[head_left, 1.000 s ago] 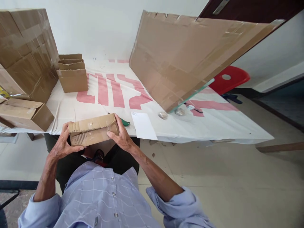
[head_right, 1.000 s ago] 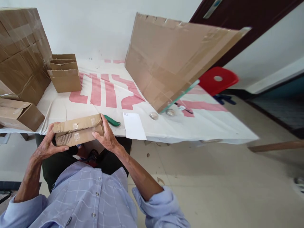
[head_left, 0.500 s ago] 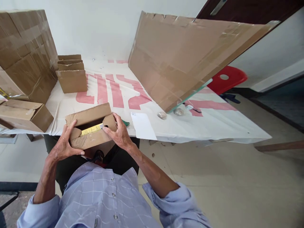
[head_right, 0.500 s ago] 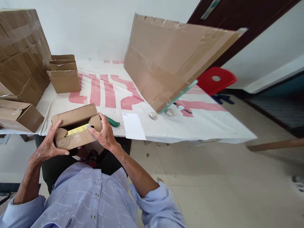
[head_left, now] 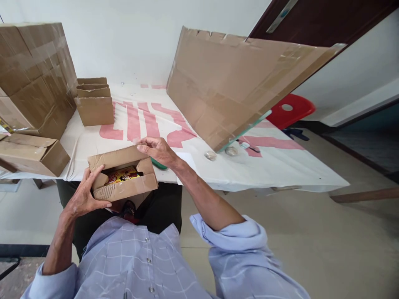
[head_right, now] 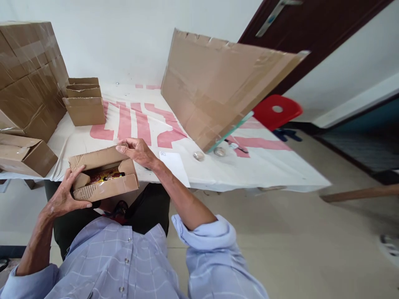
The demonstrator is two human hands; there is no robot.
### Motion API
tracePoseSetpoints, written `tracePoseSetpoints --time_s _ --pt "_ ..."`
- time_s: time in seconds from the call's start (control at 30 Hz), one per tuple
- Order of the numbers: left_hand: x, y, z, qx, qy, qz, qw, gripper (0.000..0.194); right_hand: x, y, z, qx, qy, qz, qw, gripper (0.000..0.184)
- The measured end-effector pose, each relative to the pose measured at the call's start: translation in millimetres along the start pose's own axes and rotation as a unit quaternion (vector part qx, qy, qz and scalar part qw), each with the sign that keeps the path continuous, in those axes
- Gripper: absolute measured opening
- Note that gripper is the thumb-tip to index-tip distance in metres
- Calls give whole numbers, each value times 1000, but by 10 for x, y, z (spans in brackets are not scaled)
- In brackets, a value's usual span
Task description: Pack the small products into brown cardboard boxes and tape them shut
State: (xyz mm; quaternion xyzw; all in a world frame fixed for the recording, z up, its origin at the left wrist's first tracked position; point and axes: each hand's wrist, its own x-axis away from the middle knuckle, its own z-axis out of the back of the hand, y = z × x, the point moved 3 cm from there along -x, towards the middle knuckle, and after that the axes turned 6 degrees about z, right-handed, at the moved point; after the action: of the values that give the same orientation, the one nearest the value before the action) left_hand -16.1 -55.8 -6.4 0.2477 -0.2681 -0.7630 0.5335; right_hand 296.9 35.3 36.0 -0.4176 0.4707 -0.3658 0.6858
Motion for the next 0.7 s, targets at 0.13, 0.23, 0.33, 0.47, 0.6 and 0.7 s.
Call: tracePoseSetpoints --time_s 0.13,0.23,0.33,0.47,0.6,0.7 --pt "-6 1 -4 -2 -12 0 1000 119 -124 -116 -10 23 -32 -23 999 43" --pt "-5 -9 -9 -9 -12 0 1000 118 -154 -163 -26 9 -42 -39 998 44" --pt "-1 -12 -11 -18 -11 0 1000 118 -158 -159 -27 -21 -45 -67 997 47" --pt "-4 -5 8 -14 -17 -2 1000 112 -177 -155 -16 -40 -43 -101 993 45" --pt "-39 -41 43 -22 5 -29 999 102 -243 -165 -5 -61 -12 -142 988 35" --pt "-78 -103 42 -35 29 -59 997 102 -288 -116 1 -96 11 -217 971 30"
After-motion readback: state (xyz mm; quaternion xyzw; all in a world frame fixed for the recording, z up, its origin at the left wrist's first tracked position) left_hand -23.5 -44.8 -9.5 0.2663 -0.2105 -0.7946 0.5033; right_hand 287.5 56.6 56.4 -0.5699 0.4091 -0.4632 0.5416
